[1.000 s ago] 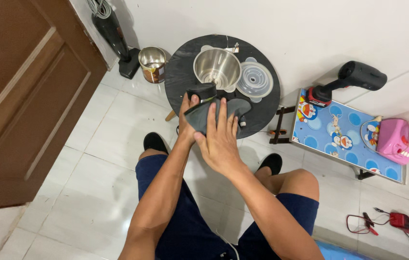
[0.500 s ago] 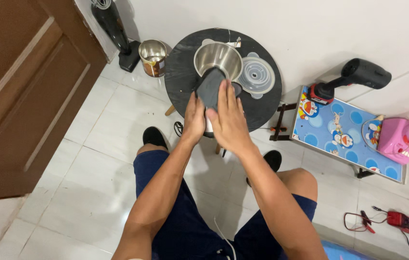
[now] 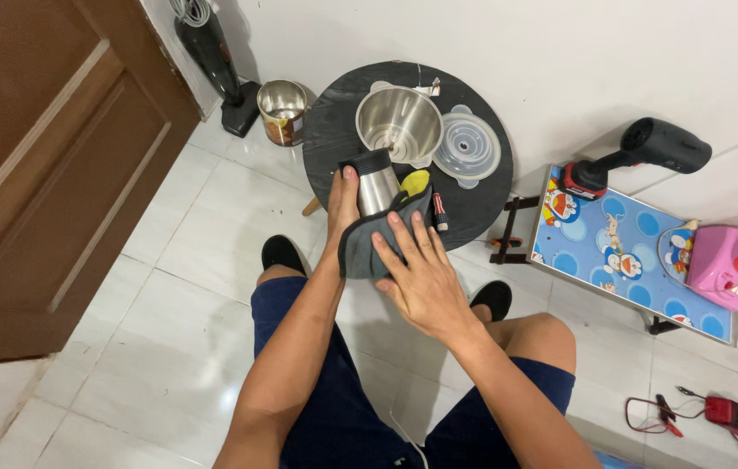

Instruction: The person sits on the floor and services a blender, handling the motor base and blade assembly, unscrewing components with a screwdriver, and reassembling the base. They then pick up the blender jar and wipe its inside and outside with a cloth.

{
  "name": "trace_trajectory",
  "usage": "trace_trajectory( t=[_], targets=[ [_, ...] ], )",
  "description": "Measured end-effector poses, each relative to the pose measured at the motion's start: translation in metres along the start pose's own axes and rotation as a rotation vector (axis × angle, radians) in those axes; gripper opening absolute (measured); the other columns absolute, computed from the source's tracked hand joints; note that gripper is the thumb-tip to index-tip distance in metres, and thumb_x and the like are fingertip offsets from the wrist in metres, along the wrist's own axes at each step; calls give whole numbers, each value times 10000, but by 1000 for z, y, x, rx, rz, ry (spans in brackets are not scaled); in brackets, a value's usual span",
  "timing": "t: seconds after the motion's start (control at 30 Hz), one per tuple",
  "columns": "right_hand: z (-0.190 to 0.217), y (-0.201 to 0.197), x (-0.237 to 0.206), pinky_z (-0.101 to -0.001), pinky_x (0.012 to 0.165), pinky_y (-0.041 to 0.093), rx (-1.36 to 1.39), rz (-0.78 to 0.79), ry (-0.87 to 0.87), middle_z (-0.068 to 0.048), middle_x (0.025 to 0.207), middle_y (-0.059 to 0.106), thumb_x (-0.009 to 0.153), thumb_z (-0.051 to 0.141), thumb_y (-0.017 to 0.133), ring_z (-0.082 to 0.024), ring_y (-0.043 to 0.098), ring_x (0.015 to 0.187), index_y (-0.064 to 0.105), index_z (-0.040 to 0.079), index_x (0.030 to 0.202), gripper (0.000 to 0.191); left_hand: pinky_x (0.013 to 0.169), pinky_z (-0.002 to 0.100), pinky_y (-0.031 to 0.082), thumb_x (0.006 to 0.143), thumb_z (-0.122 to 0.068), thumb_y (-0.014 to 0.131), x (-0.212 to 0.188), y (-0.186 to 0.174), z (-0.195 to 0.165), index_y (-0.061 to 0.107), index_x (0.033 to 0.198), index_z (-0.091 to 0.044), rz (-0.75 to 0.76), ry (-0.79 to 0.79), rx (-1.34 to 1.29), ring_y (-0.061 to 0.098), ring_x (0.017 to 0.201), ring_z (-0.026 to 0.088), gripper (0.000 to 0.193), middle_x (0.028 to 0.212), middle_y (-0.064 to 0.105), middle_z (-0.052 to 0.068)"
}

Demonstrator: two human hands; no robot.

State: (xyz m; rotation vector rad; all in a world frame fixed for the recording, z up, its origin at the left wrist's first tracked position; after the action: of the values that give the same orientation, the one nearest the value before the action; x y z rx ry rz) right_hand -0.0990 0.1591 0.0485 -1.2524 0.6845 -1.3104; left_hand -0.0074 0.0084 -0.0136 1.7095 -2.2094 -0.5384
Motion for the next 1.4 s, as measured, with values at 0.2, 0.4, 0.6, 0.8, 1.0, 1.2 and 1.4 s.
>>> trace_trajectory(
  t=[0.2, 0.4, 0.6, 0.8, 1.0, 1.2, 1.4],
  targets=[
    [1, -4, 6, -579, 1222, 207, 40, -80, 30, -213, 1652, 271, 983, 370, 597, -453, 264, 1513, 415, 124, 1547, 643, 873, 330, 531, 1066, -547, 382, 0, 0, 8, 623, 1245, -19, 36, 69, 146, 657, 984, 190, 608, 1109, 694, 115],
    [-25, -1, 36, -509, 1283, 192, 564, -210, 268, -237, 1709, 268, 1128, 302, 396, -402, 279, 1592, 213, 14, 1642, 616, 974, 311, 476, 1108, -528, 346, -9, -2, 23, 621, 1274, 3, 54, 71, 137, 619, 1083, 176, 621, 1192, 676, 102],
    [-9, 7, 4, -415, 1282, 211, 459, -215, 139, -284, 1706, 204, 1146, 371, 354, -395, 227, 1597, 219, 0, 1639, 631, 954, 315, 487, 1080, -551, 357, 0, -10, 23, 611, 1281, -2, 79, -23, -37, 625, 1061, 173, 637, 1174, 671, 93],
    [-88, 70, 19, -345, 1224, 265, 1369, -189, 614, -133, 1612, 404, 1104, 455, 345, -248, 357, 1502, 332, -64, 1556, 688, 941, 314, 517, 1055, -629, 385, -10, -3, 22, 623, 1301, 4, 228, -87, -119, 651, 1060, 167, 720, 1196, 686, 108],
    [-76, 90, -36, -335, 1174, 340, 1050, -224, 494, -130, 1474, 548, 1115, 452, 339, -230, 485, 1367, 497, -77, 1449, 645, 919, 338, 549, 1011, -683, 352, 3, -11, 24, 619, 1327, -19, 174, -255, -323, 684, 1038, 185, 783, 1173, 702, 108],
    [-89, 59, 22, -354, 1119, 404, 986, -230, 447, -145, 1415, 578, 1112, 431, 338, -222, 544, 1326, 453, -77, 1463, 628, 924, 324, 526, 1037, -683, 395, -4, -2, 29, 606, 1368, -9, 334, -224, -121, 655, 1059, 169, 780, 1209, 687, 114],
    [-50, 51, 0, -336, 1191, 282, 1144, -218, 373, -164, 1522, 462, 1122, 451, 381, -233, 403, 1414, 389, -76, 1504, 651, 885, 334, 570, 951, -706, 468, 0, -11, 29, 573, 1387, -39, 383, -294, -404, 696, 1044, 180, 803, 1211, 703, 106]
  ],
)
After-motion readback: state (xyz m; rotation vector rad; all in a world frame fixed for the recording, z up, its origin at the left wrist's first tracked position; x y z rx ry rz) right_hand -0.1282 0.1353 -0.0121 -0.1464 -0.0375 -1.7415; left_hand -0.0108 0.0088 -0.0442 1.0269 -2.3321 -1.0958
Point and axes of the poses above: each hand's wrist, its own x-axis towards the middle knuckle, its own y-axis out of the palm, z = x × y, the point moved 4 cm from there along x, towards the middle knuckle
